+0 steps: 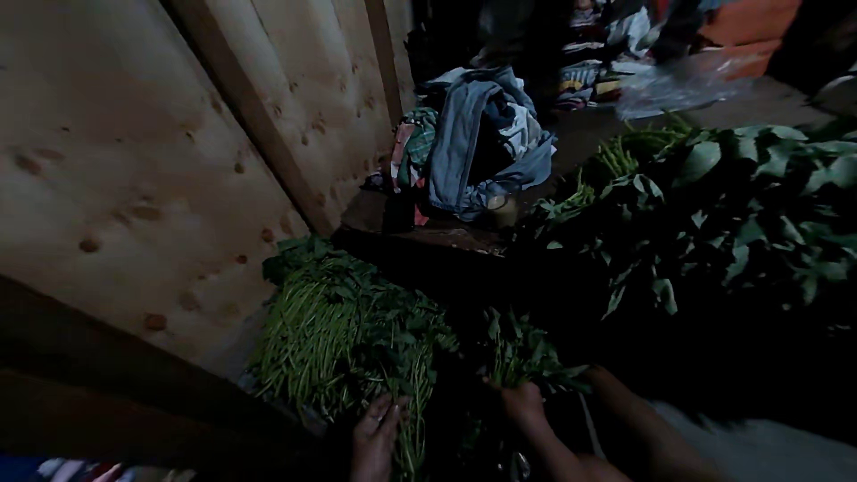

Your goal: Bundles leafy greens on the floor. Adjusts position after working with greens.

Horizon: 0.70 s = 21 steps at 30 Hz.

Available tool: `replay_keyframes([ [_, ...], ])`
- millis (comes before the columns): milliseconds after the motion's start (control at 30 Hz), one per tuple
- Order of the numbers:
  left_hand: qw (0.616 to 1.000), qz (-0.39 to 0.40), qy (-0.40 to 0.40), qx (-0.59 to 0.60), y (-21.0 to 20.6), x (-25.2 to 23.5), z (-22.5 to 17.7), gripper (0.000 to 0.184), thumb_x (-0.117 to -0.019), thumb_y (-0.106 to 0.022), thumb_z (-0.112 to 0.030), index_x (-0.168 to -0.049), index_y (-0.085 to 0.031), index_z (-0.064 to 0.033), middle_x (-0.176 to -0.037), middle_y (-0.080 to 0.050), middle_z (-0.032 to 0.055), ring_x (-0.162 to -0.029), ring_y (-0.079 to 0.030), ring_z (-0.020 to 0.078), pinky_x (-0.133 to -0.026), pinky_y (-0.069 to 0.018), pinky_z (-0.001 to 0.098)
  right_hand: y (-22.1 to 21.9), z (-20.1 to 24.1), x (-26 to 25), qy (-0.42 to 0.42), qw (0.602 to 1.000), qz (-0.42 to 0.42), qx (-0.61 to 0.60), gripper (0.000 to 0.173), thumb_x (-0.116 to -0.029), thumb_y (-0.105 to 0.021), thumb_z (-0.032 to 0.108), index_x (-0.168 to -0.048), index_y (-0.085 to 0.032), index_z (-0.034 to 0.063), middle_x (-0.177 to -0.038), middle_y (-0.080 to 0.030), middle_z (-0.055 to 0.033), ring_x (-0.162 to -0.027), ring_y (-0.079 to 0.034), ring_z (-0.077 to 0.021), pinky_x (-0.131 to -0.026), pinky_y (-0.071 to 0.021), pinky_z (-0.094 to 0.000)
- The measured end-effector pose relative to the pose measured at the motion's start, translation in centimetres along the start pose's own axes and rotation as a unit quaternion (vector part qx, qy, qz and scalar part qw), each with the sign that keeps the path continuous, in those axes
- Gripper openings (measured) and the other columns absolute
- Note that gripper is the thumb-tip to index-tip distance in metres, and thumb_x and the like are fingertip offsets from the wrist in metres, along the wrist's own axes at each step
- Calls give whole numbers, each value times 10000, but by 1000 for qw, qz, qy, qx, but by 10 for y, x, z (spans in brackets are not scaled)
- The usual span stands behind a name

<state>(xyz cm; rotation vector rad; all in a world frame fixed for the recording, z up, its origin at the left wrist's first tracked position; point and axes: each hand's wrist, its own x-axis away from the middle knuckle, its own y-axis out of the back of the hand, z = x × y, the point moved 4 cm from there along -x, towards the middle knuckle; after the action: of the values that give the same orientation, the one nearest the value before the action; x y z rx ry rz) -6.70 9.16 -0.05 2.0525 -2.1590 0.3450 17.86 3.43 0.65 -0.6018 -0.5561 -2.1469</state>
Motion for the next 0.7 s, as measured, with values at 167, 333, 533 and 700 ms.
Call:
replay_keyframes([
  [167, 999, 26, -32, 6, -10, 17, -11, 274, -990, -540, 44, -1258, -564, 93, -1066, -744, 130, -846, -727, 166, -765, -600, 315, 0, 0, 2, 1, 1000, 5, 17, 435, -897, -811, 215, -1179, -631, -62, -1053, -697, -199, -953, -694, -292, -870, -566, -471],
  [333, 998, 2, -53, -26, -22, 26, -14, 316, -980, -564, 53, -1288, -549, 120, -1092, -731, 144, -868, -725, 147, -790, -601, 302, -1, 3, 7, 6, 1000, 11, 5, 441, -895, -812, 185, -1197, -615, -69, -1052, -693, -197, -938, -695, -280, -857, -572, -455],
  [533, 996, -26, -75, -45, -29, 28, -13, 309, -963, -602, 27, -1257, -585, 121, -1080, -699, 143, -810, -657, 100, -733, -560, 261, -1, 3, 7, 10, 1000, 14, 24, 452, -894, -815, 207, -1195, -622, -70, -1078, -690, -208, -988, -687, -298, -896, -557, -474],
  [700, 990, -62, -93, -87, -29, 23, -7, 203, -955, -659, -33, -1107, -679, 100, -844, -660, 74, -640, -562, 57, -617, -503, 225, 0, 3, 7, 14, 999, 18, 30, 449, -891, -817, 217, -1191, -634, -62, -1080, -694, -204, -993, -687, -300, -909, -552, -483],
])
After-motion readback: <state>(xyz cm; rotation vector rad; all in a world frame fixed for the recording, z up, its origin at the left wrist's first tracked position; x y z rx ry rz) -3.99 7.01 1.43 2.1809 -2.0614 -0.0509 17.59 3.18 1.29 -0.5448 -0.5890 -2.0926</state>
